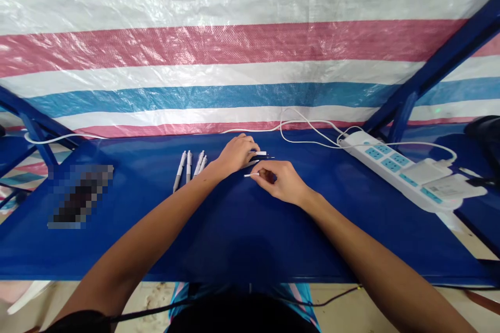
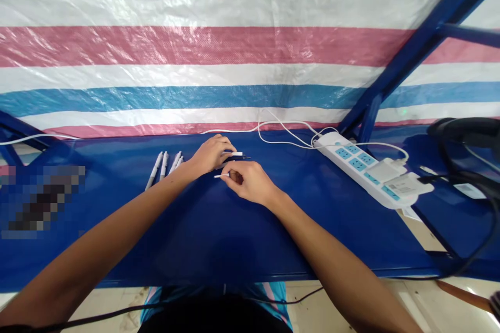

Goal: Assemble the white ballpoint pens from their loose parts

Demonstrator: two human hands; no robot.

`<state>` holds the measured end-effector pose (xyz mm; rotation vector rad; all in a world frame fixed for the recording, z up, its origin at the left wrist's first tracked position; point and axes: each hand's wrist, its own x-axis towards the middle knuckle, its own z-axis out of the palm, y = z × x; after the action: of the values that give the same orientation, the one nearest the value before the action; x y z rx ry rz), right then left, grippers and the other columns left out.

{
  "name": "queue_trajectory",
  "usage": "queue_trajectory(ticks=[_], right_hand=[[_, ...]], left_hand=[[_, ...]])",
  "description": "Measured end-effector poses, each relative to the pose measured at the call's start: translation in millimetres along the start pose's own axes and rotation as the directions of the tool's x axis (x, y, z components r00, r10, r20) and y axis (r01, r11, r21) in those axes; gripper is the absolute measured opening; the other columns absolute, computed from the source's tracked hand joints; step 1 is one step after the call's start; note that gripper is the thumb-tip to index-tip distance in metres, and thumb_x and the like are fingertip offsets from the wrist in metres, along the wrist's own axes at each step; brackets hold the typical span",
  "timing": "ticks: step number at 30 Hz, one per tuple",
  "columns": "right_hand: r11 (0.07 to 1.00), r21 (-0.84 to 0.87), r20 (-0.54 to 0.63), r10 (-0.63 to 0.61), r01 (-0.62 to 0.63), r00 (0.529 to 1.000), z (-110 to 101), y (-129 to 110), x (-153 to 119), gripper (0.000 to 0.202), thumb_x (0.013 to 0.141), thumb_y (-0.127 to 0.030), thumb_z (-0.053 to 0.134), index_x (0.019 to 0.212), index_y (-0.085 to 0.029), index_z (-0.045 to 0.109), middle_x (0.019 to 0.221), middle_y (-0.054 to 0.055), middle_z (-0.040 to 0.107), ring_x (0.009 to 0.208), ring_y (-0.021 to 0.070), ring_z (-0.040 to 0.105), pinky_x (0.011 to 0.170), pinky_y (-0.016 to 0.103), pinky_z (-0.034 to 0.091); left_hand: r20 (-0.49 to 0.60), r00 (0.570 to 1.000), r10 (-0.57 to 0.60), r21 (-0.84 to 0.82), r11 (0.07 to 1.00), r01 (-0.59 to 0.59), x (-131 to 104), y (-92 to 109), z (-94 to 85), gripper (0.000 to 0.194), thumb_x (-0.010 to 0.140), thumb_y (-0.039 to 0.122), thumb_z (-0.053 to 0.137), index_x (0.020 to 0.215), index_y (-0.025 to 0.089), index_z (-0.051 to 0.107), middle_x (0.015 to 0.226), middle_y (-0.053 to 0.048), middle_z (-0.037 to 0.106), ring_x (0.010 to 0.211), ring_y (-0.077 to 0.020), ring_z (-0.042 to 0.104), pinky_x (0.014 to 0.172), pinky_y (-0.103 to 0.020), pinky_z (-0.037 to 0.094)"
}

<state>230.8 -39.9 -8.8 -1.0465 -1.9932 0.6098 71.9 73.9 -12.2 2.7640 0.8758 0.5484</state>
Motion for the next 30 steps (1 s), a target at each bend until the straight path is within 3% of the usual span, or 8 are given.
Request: queue_trajectory(ticks=[5, 13, 19, 25, 30], right_hand=[[1.0, 0.008, -0.008, -0.007, 0.007, 1.0, -1, 0, 0, 0.019, 0.093, -0.03, 0.058, 0.08, -0.02, 0.066, 0.058, -0.003, 0.056, 0.051, 0.0113, 0.048, 0.055, 0.023, 0.041], [0.999, 0.032, -0.035, -0.005, 0.006, 0.999, 0, 0, 1, 0.019, 0.093, -0.031, 0.058, 0.079, -0.02, 0.065, 0.057, -0.004, 0.056, 0.049, 0.0105, 0.047, 0.051, 0.023, 0.038], [1.0, 0.005, -0.033, 0.01, -0.009, 0.999, -1, 1, 0, 0.022, 0.095, -0.034, 0.058, 0.081, -0.019, 0.067, 0.059, -0.003, 0.056, 0.05, 0.0107, 0.048, 0.052, 0.023, 0.038], [0.999, -0.05, -0.114, 0.0, -0.006, 0.993, -7, 4, 0, 0.022, 0.096, -0.034, 0.058, 0.084, -0.02, 0.069, 0.058, -0.003, 0.057, 0.048, 0.011, 0.05, 0.053, 0.023, 0.04], [0.992, -0.12, -0.24, 0.018, -0.048, 0.971, -11, 3, 1, 0.019, 0.095, -0.033, 0.06, 0.085, -0.02, 0.069, 0.058, -0.003, 0.058, 0.048, 0.0115, 0.052, 0.053, 0.023, 0.042]], left_hand=[[-0.009, 1.0, -0.027, 0.016, 0.999, 0.027, -2, -2, -6.3, 0.017, 0.087, 0.007, 0.064, 0.086, 0.019, 0.076, 0.088, -0.006, 0.073, 0.091, -0.0229, 0.066, 0.085, -0.036, 0.053], [0.058, 0.998, -0.035, -0.013, 0.999, 0.036, -21, -3, -12.3, 0.021, 0.094, 0.013, 0.06, 0.105, 0.019, 0.076, 0.106, -0.01, 0.077, 0.103, -0.0267, 0.069, 0.092, -0.04, 0.053], [0.063, 0.993, -0.105, 0.017, 0.994, 0.104, -18, -3, -15.3, 0.017, 0.09, 0.009, 0.061, 0.096, 0.017, 0.074, 0.096, -0.009, 0.076, 0.098, -0.0265, 0.07, 0.088, -0.039, 0.054], [-0.079, 0.984, -0.16, -0.062, 0.986, 0.155, -41, -5, -30.1, 0.014, 0.09, 0.011, 0.06, 0.095, 0.019, 0.07, 0.096, -0.006, 0.075, 0.094, -0.0238, 0.069, 0.087, -0.037, 0.054], [-0.238, 0.957, -0.168, -0.22, 0.969, 0.116, -71, 8, -35.6, 0.016, 0.094, 0.017, 0.059, 0.105, 0.02, 0.07, 0.096, -0.005, 0.073, 0.089, -0.0197, 0.068, 0.084, -0.033, 0.056]])
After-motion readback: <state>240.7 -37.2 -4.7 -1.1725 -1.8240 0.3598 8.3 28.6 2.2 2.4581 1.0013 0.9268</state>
